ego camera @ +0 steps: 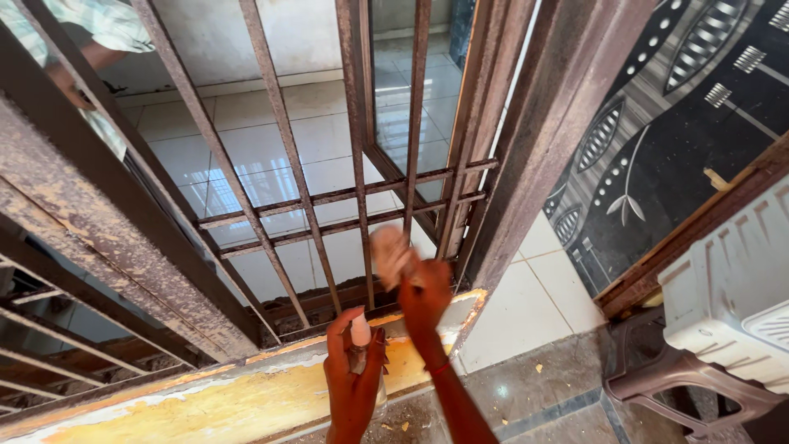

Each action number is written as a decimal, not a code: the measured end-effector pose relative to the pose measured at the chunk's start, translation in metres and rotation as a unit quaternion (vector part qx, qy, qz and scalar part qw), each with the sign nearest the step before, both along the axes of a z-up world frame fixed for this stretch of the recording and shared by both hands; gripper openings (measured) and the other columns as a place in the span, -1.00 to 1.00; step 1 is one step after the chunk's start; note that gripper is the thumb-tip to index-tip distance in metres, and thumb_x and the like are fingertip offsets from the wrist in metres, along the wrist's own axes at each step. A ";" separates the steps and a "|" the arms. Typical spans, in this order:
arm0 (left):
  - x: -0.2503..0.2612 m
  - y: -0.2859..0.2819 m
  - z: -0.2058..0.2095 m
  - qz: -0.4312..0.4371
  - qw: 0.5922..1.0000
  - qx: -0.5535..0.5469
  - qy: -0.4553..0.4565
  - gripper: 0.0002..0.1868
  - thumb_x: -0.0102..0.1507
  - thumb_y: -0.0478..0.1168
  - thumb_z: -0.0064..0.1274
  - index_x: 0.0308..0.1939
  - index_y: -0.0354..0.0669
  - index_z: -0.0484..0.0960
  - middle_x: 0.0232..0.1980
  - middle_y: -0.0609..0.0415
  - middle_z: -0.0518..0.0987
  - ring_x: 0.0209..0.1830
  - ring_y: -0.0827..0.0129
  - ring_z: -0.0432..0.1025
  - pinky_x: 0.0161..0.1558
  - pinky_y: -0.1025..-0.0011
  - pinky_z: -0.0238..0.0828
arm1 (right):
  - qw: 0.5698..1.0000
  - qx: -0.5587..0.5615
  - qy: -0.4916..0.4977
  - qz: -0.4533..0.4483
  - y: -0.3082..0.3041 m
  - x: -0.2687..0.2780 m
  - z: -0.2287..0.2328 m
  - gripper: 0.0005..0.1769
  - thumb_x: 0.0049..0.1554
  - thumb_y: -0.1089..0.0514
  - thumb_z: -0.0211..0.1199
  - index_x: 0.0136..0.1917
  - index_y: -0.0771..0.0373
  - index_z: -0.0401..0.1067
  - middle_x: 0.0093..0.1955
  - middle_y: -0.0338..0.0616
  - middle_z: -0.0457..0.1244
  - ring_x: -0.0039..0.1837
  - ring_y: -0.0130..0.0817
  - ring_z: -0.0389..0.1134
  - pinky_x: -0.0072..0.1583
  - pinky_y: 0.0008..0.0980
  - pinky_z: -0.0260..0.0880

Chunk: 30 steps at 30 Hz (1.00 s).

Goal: The person cleans a metal window grille by spraying a liquid from a small bottle and wiping the bars with a cloth. The person systematically moves along the grille, spraying and wiping different sections.

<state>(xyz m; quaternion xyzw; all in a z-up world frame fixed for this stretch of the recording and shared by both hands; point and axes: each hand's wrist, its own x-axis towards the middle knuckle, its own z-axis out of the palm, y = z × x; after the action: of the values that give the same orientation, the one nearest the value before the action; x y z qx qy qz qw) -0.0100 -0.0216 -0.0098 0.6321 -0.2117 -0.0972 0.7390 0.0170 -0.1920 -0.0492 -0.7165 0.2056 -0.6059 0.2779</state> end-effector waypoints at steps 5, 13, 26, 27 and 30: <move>0.004 -0.007 -0.001 0.018 1.000 -0.014 -0.008 -0.52 0.30 -0.30 0.09 0.29 -0.12 0.38 -0.28 0.06 0.61 -0.43 0.51 0.47 -0.42 0.46 0.44 | 0.991 -0.089 -0.093 0.027 -0.056 0.026 0.090 -0.68 0.18 0.37 0.25 0.22 0.31 0.49 -0.01 -0.13 0.30 -0.15 -0.27 0.35 -0.13 -0.41 0.33; 0.005 -0.016 -0.003 0.054 0.998 -0.022 -0.023 -0.52 0.29 -0.36 0.09 0.29 -0.16 0.36 -0.28 0.07 0.58 -0.43 0.51 0.45 -0.43 0.48 0.42 | 0.979 -0.201 -0.037 0.016 -0.045 0.066 -0.041 -0.67 0.11 0.48 0.12 0.15 0.36 0.46 0.37 0.17 0.09 0.40 0.18 0.17 0.36 -0.08 0.28; 0.007 -0.013 -0.003 0.107 0.991 -0.062 -0.050 -0.54 0.32 -0.37 0.06 0.30 -0.19 0.35 -0.26 0.04 0.60 -0.40 0.48 0.45 -0.39 0.46 0.44 | 0.997 -0.002 -0.053 -0.057 -0.050 -0.019 0.046 -0.52 0.03 0.51 0.16 0.15 0.24 0.62 -0.10 -0.11 0.31 -0.24 -0.37 0.15 -0.22 -0.41 0.00; 0.007 -0.013 -0.005 0.101 0.991 -0.073 -0.049 -0.54 0.33 -0.36 0.05 0.30 -0.19 0.34 -0.26 0.05 0.60 -0.40 0.48 0.44 -0.38 0.46 0.44 | 0.995 -0.038 -0.072 -0.050 -0.060 -0.021 0.071 -0.58 0.07 0.47 0.24 0.21 0.31 0.53 -0.09 -0.10 0.24 -0.18 -0.37 0.16 -0.19 -0.40 0.05; 0.006 -0.017 -0.005 0.115 0.992 -0.047 -0.035 -0.54 0.31 -0.34 0.07 0.28 -0.19 0.35 -0.29 0.05 0.61 -0.43 0.48 0.44 -0.41 0.45 0.42 | 0.986 -0.103 -0.127 0.040 -0.078 -0.004 0.116 -0.66 0.13 0.42 0.25 0.20 0.36 0.38 -0.03 -0.11 0.17 -0.02 -0.39 0.24 -0.04 -0.36 0.25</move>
<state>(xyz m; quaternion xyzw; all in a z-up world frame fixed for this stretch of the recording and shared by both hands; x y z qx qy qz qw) -0.0043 -0.0381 -0.0149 0.6198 -0.1682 0.0207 0.7662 0.0133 -0.2699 0.0664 -0.6665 0.0764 -0.6979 0.2508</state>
